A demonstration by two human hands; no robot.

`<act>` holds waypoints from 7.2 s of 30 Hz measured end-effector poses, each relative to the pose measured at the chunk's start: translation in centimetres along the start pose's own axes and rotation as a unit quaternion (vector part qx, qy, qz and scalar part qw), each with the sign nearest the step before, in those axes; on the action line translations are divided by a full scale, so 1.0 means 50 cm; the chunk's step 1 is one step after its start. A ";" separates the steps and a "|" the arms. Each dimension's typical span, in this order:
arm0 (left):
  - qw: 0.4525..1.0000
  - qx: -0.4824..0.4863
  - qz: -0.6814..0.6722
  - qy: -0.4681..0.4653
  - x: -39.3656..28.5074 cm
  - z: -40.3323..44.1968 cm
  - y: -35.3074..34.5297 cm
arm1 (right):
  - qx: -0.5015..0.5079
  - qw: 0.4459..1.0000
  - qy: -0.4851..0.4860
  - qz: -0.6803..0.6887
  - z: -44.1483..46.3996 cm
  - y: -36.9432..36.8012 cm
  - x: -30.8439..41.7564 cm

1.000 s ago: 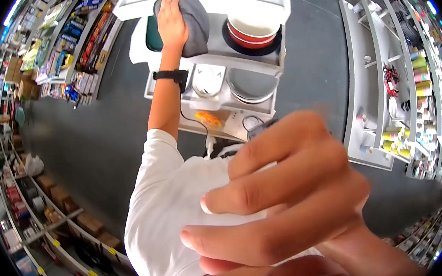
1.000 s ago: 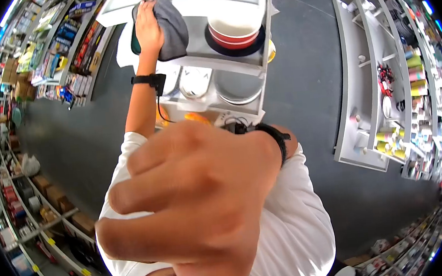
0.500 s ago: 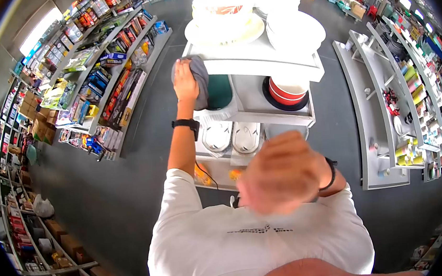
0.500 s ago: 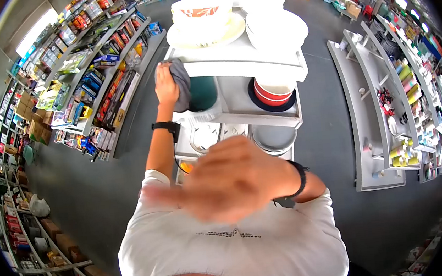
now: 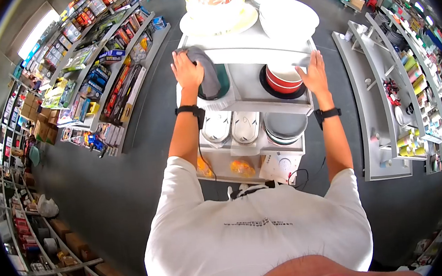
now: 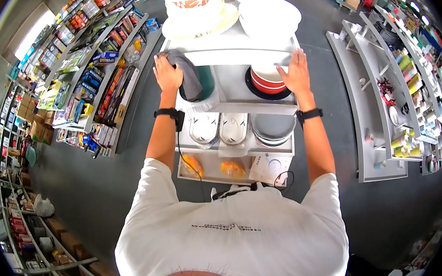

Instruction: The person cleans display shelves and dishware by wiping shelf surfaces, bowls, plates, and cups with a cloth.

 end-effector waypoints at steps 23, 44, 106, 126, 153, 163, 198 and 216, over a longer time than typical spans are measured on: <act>0.917 -0.151 -0.291 0.226 0.020 0.022 -0.113 | 0.025 0.988 0.077 -0.131 0.043 0.039 -0.013; 0.926 -0.172 -0.328 -0.074 -0.130 -0.126 -0.221 | 0.179 0.975 0.027 -0.130 0.048 0.023 -0.026; 0.436 0.725 -0.522 -0.108 -1.564 -1.079 -0.880 | -0.014 0.797 -0.359 0.484 -0.701 0.461 -1.286; 0.324 0.746 -0.346 -0.468 -2.017 -1.012 -1.427 | 0.258 0.624 -0.605 0.421 -0.581 0.290 -1.879; 0.100 0.543 -0.781 -0.291 -2.825 -0.380 -1.420 | -0.002 0.704 -0.631 -0.325 -0.464 0.091 -2.502; 0.053 0.563 -0.784 -0.257 -2.823 -0.364 -1.659 | 0.037 0.688 -0.668 -0.282 -0.314 -0.086 -2.569; 0.290 0.663 -0.277 -0.632 -2.617 -1.028 -2.053 | -0.011 0.699 -0.665 -0.263 -0.355 -0.085 -2.543; 0.223 0.638 -0.381 -0.630 -2.610 -1.318 -1.796 | -0.018 0.658 -0.724 -0.207 -0.410 0.011 -2.473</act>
Point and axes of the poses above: each hand's wrist, its own z-axis towards the middle knuckle, its own y-axis out of the back of the hand, x = y × z, the point moved 3 cm from there along z, towards the middle knuckle, and after that the axes turned 9 degrees about -z, right-handed, at the moved point
